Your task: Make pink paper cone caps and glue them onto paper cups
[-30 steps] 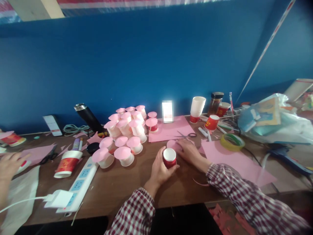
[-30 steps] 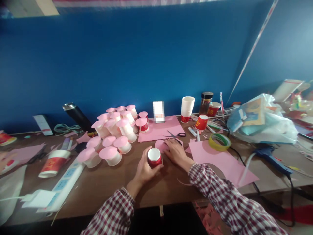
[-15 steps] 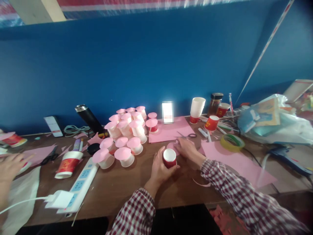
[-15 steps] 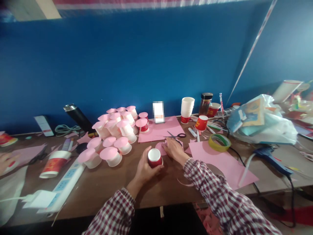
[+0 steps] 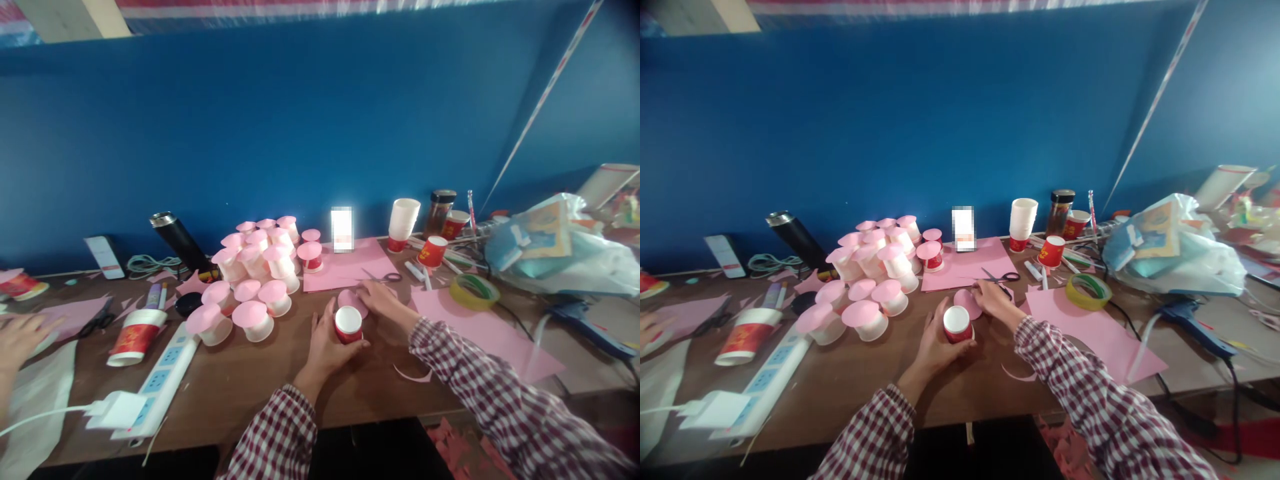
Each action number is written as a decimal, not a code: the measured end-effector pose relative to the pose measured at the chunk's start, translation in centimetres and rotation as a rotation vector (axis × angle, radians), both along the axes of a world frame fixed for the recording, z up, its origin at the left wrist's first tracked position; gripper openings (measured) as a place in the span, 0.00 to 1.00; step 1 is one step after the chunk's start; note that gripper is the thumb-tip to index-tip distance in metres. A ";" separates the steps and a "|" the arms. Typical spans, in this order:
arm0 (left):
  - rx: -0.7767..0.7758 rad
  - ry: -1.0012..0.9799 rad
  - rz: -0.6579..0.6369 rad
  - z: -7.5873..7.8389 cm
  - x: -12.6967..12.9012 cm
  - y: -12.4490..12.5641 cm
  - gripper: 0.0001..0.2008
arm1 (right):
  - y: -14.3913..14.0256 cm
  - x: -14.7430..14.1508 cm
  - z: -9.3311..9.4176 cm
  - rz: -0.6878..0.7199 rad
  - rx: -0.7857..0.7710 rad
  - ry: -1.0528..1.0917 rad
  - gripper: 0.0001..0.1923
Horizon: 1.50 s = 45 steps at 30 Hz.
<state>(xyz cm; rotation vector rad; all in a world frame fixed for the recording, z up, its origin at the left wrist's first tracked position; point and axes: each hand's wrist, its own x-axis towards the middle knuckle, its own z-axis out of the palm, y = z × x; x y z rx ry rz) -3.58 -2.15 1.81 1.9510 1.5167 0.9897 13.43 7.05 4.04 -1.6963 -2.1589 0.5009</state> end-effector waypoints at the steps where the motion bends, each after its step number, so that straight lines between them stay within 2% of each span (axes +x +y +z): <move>1: 0.007 0.000 0.003 -0.1 0.0 0.0 0.50 | 0.0 -0.1 0.1 0.002 0.003 0.005 0.13; 10: 0.009 0.008 0.003 -0.3 -0.1 0.0 0.50 | 0.1 -0.4 0.6 -0.015 -0.001 0.035 0.12; 20: 0.001 0.022 0.008 -0.4 -0.1 0.1 0.51 | 0.0 -1.0 2.9 0.007 -0.024 0.122 0.09; 29: 0.021 0.010 0.010 -0.4 -0.1 0.1 0.50 | 0.0 -1.0 2.0 -0.009 -0.119 0.243 0.10; 38: 0.024 0.016 0.004 -0.7 -0.1 0.2 0.50 | 0.7 -0.6 2.1 0.005 -0.091 0.356 0.10; 45: 0.007 -0.010 -0.003 0.1 0.0 0.0 0.49 | 0.8 -1.3 1.4 0.028 -0.149 0.438 0.11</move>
